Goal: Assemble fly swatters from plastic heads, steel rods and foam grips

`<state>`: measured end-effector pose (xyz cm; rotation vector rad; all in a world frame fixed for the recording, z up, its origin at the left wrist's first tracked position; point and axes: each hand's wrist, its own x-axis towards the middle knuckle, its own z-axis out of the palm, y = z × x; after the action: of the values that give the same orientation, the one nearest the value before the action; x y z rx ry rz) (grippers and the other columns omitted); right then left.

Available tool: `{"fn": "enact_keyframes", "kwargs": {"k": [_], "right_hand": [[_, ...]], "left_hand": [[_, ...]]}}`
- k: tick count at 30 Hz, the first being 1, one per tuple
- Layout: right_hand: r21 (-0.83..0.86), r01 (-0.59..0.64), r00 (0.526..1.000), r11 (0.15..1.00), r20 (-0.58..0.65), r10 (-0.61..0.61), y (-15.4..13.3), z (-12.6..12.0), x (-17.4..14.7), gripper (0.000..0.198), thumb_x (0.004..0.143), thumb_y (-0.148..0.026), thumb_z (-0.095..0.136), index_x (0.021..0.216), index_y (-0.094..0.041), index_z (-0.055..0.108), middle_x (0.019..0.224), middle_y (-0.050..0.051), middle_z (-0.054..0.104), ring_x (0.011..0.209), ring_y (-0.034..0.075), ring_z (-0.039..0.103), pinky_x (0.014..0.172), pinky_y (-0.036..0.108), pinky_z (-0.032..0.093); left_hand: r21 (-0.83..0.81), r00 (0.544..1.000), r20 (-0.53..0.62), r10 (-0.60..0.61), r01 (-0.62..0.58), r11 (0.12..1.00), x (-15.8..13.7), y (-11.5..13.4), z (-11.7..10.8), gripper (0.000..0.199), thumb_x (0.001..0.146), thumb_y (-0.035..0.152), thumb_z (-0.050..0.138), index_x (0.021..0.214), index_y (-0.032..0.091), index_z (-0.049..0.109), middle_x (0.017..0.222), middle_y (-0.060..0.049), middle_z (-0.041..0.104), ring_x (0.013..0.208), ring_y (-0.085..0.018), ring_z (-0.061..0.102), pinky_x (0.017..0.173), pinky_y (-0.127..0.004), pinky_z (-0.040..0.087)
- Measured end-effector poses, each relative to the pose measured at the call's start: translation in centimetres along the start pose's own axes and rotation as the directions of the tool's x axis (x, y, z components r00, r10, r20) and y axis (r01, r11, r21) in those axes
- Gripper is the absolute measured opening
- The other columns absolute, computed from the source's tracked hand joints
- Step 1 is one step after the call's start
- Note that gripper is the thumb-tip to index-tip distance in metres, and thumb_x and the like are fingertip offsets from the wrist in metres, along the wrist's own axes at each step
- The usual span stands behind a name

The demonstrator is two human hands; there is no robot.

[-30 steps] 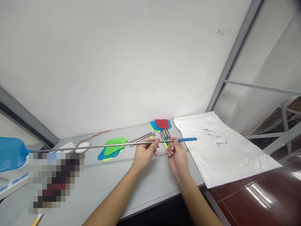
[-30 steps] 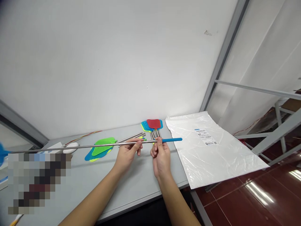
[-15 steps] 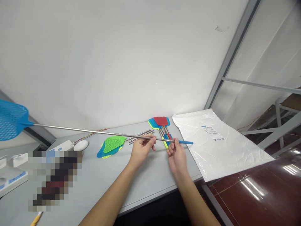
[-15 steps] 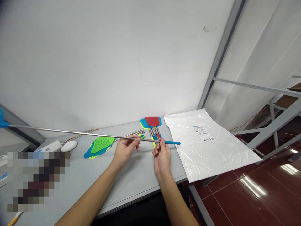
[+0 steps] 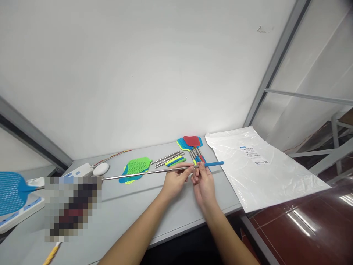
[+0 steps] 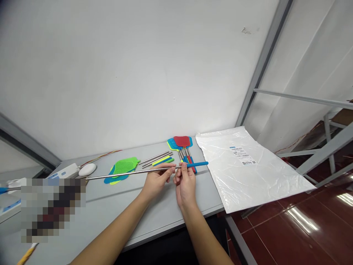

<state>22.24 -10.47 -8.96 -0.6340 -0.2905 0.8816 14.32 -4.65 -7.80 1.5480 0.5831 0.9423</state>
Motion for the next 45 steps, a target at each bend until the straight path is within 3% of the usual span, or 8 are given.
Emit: {"fn": "enact_keyframes", "kwargs": {"k": [3, 10, 18, 31, 37, 41, 45], "right_hand": [[-0.028, 0.004, 1.0, 1.0, -0.013, -0.005, -0.5, -0.4, 0.2, 0.027, 0.078, -0.044, 0.068, 0.086, -0.02, 0.056, 0.058, -0.008, 0.042, 0.048, 0.005, 0.036, 0.046, 0.02, 0.032], [-0.028, 0.057, 0.997, 0.998, -0.059, -0.058, -1.5, -1.1, 0.9, 0.027, 0.08, -0.045, 0.065, 0.087, -0.02, 0.057, 0.059, -0.008, 0.042, 0.048, 0.006, 0.037, 0.046, 0.02, 0.032], [-0.057, 0.039, 0.998, 0.998, -0.041, -0.042, -1.1, -1.1, 0.6, 0.03, 0.079, -0.047, 0.066, 0.087, -0.02, 0.056, 0.058, -0.008, 0.042, 0.047, 0.006, 0.036, 0.045, 0.02, 0.032], [-0.028, 0.044, 0.999, 0.999, 0.004, -0.044, -0.9, -1.0, 0.5, 0.028, 0.082, -0.046, 0.064, 0.09, -0.02, 0.055, 0.057, -0.008, 0.042, 0.046, 0.005, 0.035, 0.044, 0.02, 0.031], [-0.033, 0.116, 0.992, 0.993, -0.046, -0.117, -2.0, -2.3, 1.3, 0.026, 0.083, -0.044, 0.062, 0.086, -0.019, 0.056, 0.056, -0.008, 0.041, 0.046, 0.005, 0.034, 0.044, 0.019, 0.03], [-0.032, 0.166, 0.979, 0.986, -0.114, -0.169, -3.5, -3.9, 2.3, 0.026, 0.083, -0.045, 0.063, 0.087, -0.02, 0.055, 0.057, -0.009, 0.04, 0.048, 0.005, 0.035, 0.045, 0.019, 0.032], [-0.038, 0.194, 0.967, 0.98, -0.162, -0.197, -4.4, -5.0, 2.8, 0.028, 0.08, -0.045, 0.066, 0.086, -0.02, 0.055, 0.057, -0.009, 0.04, 0.048, 0.005, 0.035, 0.045, 0.019, 0.032]], "left_hand": [[0.0, 1.0, -0.006, -0.015, 0.015, 1.0, 0.1, 0.4, -0.1, 0.026, 0.077, 0.036, 0.069, 0.095, 0.018, 0.071, 0.079, -0.005, 0.068, 0.052, -0.009, 0.052, 0.048, -0.022, 0.044], [0.022, 0.997, -0.017, 0.075, -0.075, 0.997, 0.4, 1.1, -0.8, 0.022, 0.081, 0.036, 0.065, 0.091, 0.016, 0.068, 0.073, -0.003, 0.065, 0.05, -0.008, 0.054, 0.05, -0.023, 0.045], [0.037, 0.999, 0.029, 0.023, -0.024, 0.999, 0.1, 1.2, -0.2, 0.02, 0.079, 0.035, 0.066, 0.087, 0.017, 0.069, 0.078, -0.003, 0.065, 0.055, -0.011, 0.058, 0.055, -0.025, 0.049], [-0.016, 1.0, 0.01, 0.015, -0.015, 1.0, 0.2, 0.5, -0.3, 0.023, 0.077, 0.037, 0.069, 0.087, 0.016, 0.069, 0.077, -0.003, 0.067, 0.053, -0.011, 0.061, 0.057, -0.026, 0.05], [0.015, 0.998, 0.046, 0.039, -0.039, 0.999, 0.3, 1.2, -0.9, 0.032, 0.084, 0.042, 0.061, 0.099, 0.015, 0.068, 0.079, -0.006, 0.069, 0.057, -0.013, 0.062, 0.062, -0.028, 0.05], [-0.05, 0.993, -0.053, 0.105, -0.108, 0.993, 0.9, 1.9, -2.7, 0.041, 0.092, 0.046, 0.044, 0.098, 0.013, 0.067, 0.077, -0.007, 0.069, 0.057, -0.014, 0.063, 0.069, -0.031, 0.05], [-0.014, 0.982, -0.131, 0.137, -0.14, 0.99, 1.3, 2.3, -3.5, 0.032, 0.087, 0.044, 0.056, 0.09, 0.013, 0.066, 0.075, -0.005, 0.068, 0.055, -0.013, 0.063, 0.067, -0.03, 0.05]]}}
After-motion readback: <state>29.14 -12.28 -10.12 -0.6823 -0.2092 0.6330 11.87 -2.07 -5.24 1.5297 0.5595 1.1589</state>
